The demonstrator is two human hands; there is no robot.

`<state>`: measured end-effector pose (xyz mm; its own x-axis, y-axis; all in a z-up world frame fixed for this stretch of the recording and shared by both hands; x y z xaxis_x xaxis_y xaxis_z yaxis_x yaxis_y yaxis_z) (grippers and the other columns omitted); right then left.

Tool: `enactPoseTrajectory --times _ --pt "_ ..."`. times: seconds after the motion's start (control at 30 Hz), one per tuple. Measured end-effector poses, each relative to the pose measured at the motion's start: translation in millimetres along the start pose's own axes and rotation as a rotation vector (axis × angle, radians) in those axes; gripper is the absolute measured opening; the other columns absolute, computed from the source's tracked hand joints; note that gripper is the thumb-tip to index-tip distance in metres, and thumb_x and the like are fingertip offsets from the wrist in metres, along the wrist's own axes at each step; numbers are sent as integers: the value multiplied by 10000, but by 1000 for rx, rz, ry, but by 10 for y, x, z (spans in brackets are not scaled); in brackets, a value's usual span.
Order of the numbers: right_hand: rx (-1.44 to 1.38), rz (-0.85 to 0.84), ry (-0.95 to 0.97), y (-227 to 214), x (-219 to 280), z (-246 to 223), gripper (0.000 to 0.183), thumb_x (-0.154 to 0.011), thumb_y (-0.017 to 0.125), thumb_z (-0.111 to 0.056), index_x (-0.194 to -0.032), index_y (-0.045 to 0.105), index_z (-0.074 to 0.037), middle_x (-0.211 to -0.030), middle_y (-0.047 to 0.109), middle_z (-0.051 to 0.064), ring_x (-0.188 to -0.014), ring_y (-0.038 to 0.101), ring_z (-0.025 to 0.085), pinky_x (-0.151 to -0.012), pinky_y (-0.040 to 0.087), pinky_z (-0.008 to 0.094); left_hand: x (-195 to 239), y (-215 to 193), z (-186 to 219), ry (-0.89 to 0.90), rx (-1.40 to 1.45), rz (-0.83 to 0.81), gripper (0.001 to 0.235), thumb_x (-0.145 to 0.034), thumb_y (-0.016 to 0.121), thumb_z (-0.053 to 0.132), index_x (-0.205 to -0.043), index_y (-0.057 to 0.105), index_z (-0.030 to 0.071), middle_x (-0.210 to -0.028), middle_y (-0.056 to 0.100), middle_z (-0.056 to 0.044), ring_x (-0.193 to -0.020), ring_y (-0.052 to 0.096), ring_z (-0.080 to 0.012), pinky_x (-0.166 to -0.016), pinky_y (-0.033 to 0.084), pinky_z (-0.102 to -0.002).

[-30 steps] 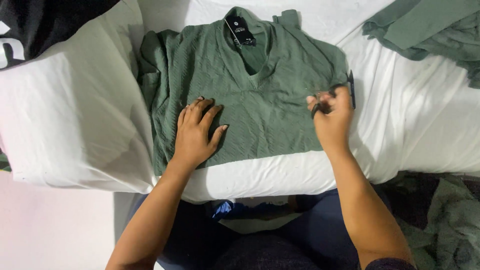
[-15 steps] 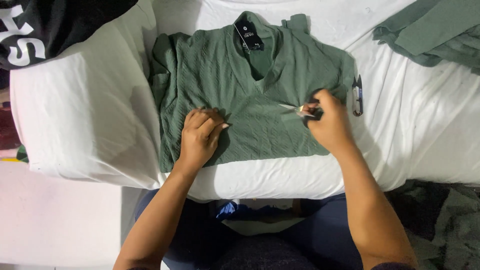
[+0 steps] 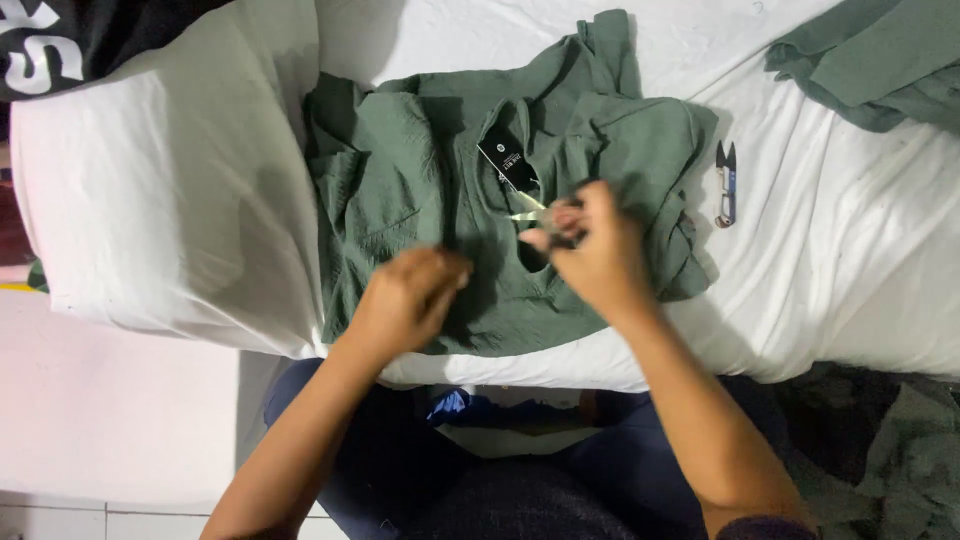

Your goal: Trimming and cutting green fabric remnants using scissors and thread nippers.

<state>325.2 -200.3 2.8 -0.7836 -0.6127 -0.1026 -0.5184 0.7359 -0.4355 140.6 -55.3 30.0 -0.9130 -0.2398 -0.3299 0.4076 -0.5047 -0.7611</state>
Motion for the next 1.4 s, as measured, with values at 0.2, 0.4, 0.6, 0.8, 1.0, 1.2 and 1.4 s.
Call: enactPoseTrajectory --times 0.2,0.4,0.6,0.8,1.0,1.2,1.4 --pt "474 3 -8 519 -31 572 441 -787 853 -291 -1137 608 -183 -884 744 -9 -867 746 240 -796 601 438 -560 133 -549 -86 -1 158 236 -934 714 65 -1169 686 53 -927 729 -147 -871 742 -386 -721 611 -485" --pt "262 142 -13 335 19 397 379 -804 853 -107 -1077 590 -81 -856 751 74 -779 750 260 -735 595 395 -789 224 -734 -200 -173 246 311 -935 699 58 -1244 668 41 -889 708 -101 -779 747 -331 -627 614 -439" --pt "401 183 -264 634 -159 71 504 -623 942 -262 -1010 625 -199 -812 677 -42 -779 718 228 -710 602 401 -935 378 -825 -203 -402 248 180 -849 777 160 -1028 776 174 -878 651 -33 -678 715 -310 -555 581 -425" --pt "144 273 -42 476 -268 278 368 -751 819 -55 -1029 579 -86 -791 726 120 -781 725 412 -677 558 502 -740 239 -844 -241 -261 315 28 -935 739 173 -909 738 182 -872 653 -4 -716 724 -317 -568 574 -424" --pt "44 237 49 446 -265 501 392 -786 823 -73 -1082 569 -102 -794 747 75 -734 751 303 -699 586 399 -246 41 -60 152 10 54 309 -1003 666 277 -711 670 173 -733 628 -12 -827 678 -263 -745 536 -364" --pt "25 -34 38 558 -109 442 444 -678 877 -148 -1043 624 -142 -840 781 24 -796 768 275 -680 599 377 152 198 391 308 356 -315 519 -1013 581 524 -655 618 150 -720 679 -66 -833 730 -347 -705 556 -496" --pt "215 241 -96 -37 -235 274 363 -749 840 -68 -1034 619 -116 -848 756 95 -826 752 338 -709 604 431 -490 -18 -271 -14 141 148 109 -969 701 152 -873 728 108 -771 697 -53 -767 715 -283 -677 561 -398"
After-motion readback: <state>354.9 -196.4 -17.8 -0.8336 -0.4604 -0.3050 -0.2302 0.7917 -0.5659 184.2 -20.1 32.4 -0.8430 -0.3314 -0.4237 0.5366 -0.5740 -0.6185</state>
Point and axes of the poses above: each hand's wrist, its own x-axis away from the middle knuckle, its own y-axis out of the palm, z = x × y, the point moved 6 cm from there along -x, towards the middle knuckle
